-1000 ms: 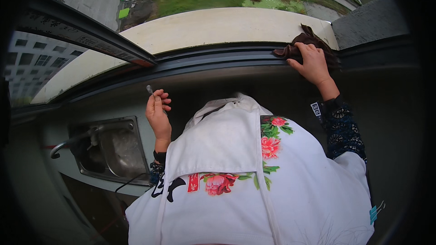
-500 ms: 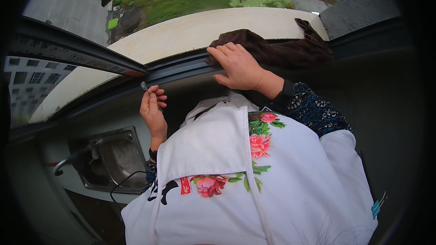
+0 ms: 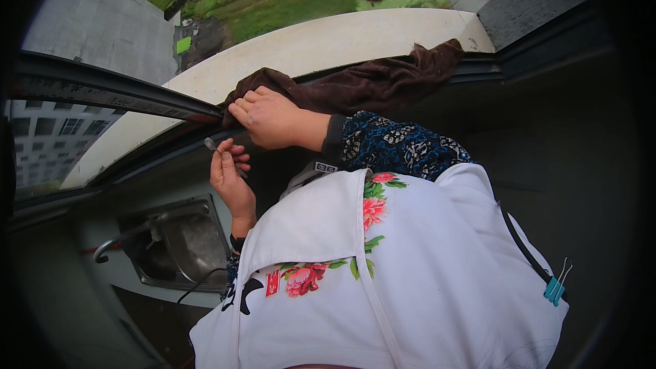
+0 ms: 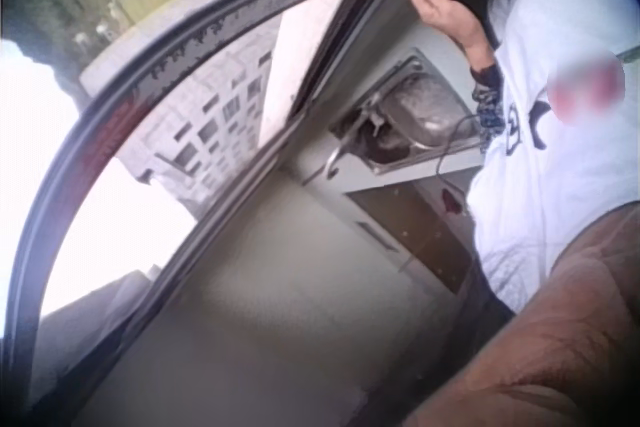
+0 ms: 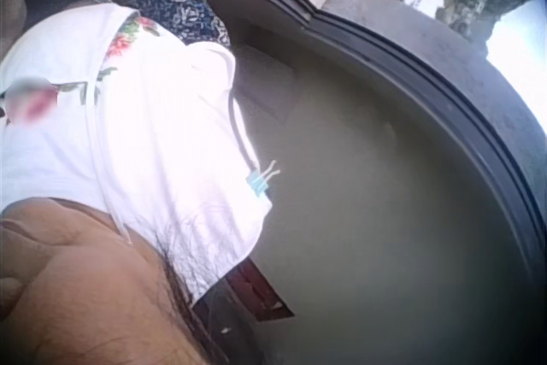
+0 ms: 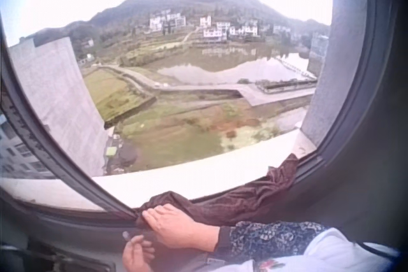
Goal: The person cleans the window frame and sill using a brown cloth and a small metal tool. They wipe the frame, scrape adhesive residue from the sill, and remove debris with the tool and cloth.
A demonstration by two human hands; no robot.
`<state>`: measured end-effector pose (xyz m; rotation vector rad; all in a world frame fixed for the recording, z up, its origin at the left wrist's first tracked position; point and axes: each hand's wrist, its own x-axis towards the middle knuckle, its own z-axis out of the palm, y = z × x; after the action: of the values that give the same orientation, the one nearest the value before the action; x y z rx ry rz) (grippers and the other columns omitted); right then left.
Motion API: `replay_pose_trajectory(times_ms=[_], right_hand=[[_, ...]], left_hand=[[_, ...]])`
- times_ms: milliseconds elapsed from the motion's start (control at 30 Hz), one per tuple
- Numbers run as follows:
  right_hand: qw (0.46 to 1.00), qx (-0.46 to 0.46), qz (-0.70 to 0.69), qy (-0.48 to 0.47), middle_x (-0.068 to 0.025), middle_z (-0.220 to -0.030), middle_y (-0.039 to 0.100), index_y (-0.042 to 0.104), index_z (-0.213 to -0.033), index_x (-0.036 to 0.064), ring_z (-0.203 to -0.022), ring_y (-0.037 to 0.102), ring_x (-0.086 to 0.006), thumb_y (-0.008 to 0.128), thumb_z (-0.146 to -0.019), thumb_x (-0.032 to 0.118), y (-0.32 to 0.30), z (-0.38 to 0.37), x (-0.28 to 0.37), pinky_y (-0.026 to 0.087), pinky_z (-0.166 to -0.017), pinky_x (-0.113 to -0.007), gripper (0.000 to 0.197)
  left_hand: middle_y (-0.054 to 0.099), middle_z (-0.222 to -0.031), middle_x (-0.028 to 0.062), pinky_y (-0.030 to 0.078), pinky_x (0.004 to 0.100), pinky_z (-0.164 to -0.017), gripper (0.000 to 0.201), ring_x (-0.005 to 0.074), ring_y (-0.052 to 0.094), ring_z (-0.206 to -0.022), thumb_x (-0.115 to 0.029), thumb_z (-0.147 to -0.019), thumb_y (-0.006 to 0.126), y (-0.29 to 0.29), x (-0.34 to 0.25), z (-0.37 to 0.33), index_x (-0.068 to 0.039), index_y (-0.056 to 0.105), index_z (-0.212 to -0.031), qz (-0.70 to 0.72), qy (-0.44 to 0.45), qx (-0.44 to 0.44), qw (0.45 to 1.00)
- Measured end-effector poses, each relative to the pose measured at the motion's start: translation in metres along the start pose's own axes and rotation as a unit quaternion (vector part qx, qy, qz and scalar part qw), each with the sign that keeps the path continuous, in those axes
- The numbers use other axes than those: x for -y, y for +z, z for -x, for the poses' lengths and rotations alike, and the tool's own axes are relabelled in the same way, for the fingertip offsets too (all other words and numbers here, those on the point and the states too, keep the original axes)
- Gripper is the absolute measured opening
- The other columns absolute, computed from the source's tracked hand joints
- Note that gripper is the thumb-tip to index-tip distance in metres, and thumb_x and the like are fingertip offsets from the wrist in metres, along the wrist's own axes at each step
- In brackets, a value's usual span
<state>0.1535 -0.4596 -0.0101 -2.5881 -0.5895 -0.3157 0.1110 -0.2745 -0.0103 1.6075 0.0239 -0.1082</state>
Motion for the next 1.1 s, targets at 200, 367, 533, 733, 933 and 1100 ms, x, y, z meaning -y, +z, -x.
replay_pose_trajectory(times_ms=[200,367,533,733,933,1100], right_hand=[[0.989,-0.029,0.062,0.128,-0.0079,-0.099,0.070,0.066,-0.113,0.0073,-0.099,0.064,-0.0252,0.069,-0.087,0.029,-0.069,0.097,-0.053,0.043,-0.095,-0.037,0.034],[0.964,-0.041,0.144,0.221,-0.0077,-0.093,0.070,0.071,-0.108,0.0089,-0.096,0.065,-0.0244,0.067,-0.090,0.025,-0.123,0.183,-0.107,0.045,-0.093,-0.037,0.024],[0.896,-0.053,0.292,0.330,-0.0071,-0.091,0.069,0.071,-0.107,0.0125,-0.094,0.065,-0.0259,0.066,-0.090,0.021,-0.176,0.274,-0.164,0.046,-0.092,-0.039,0.019],[0.867,-0.233,-0.029,0.440,-0.0039,-0.107,0.072,0.067,-0.114,0.0030,-0.094,0.069,-0.0105,0.063,-0.095,0.005,-0.181,0.267,-0.180,0.053,-0.086,-0.026,0.019],[0.814,-0.269,-0.453,0.246,-0.0019,-0.104,0.068,0.065,-0.111,-0.0032,-0.093,0.064,-0.0082,0.057,-0.099,-0.001,-0.147,0.142,-0.087,0.051,-0.086,-0.021,0.015],[0.870,-0.145,-0.451,0.134,-0.0056,-0.099,0.070,0.065,-0.111,-0.0003,-0.093,0.066,-0.0132,0.064,-0.091,0.002,-0.055,0.017,-0.023,0.053,-0.085,-0.028,0.020]], left_hand=[[0.068,-0.098,0.0039,0.047,0.0217,-0.068,0.027,0.0091,0.061,-0.081,-0.017,-0.108,0.047,0.003,0.007,0.002,-0.003,0.067,-0.120,-0.013,0.017,0.026,0.999],[0.068,-0.097,0.0038,0.048,0.0213,-0.068,0.027,0.0087,0.061,-0.080,-0.016,-0.108,0.048,0.013,0.013,-0.006,-0.003,0.068,-0.119,-0.016,0.003,0.044,0.999],[0.068,-0.097,0.0033,0.048,0.0215,-0.068,0.027,0.0086,0.061,-0.080,-0.017,-0.108,0.047,0.023,0.014,-0.016,-0.003,0.068,-0.119,-0.023,-0.010,0.067,0.997],[0.068,-0.097,0.0031,0.048,0.0217,-0.068,0.027,0.0088,0.061,-0.081,-0.017,-0.108,0.047,0.018,0.009,-0.025,-0.003,0.068,-0.119,-0.010,0.030,0.046,0.998],[0.068,-0.098,0.0047,0.047,0.0226,-0.069,0.028,0.0100,0.061,-0.082,-0.018,-0.108,0.046,-0.003,0.010,-0.024,-0.003,0.067,-0.120,-0.010,0.052,-0.007,0.999],[0.068,-0.098,0.0053,0.047,0.0231,-0.070,0.029,0.0105,0.061,-0.082,-0.019,-0.109,0.045,-0.031,0.015,-0.017,-0.002,0.065,-0.122,-0.006,0.035,-0.040,0.999]])
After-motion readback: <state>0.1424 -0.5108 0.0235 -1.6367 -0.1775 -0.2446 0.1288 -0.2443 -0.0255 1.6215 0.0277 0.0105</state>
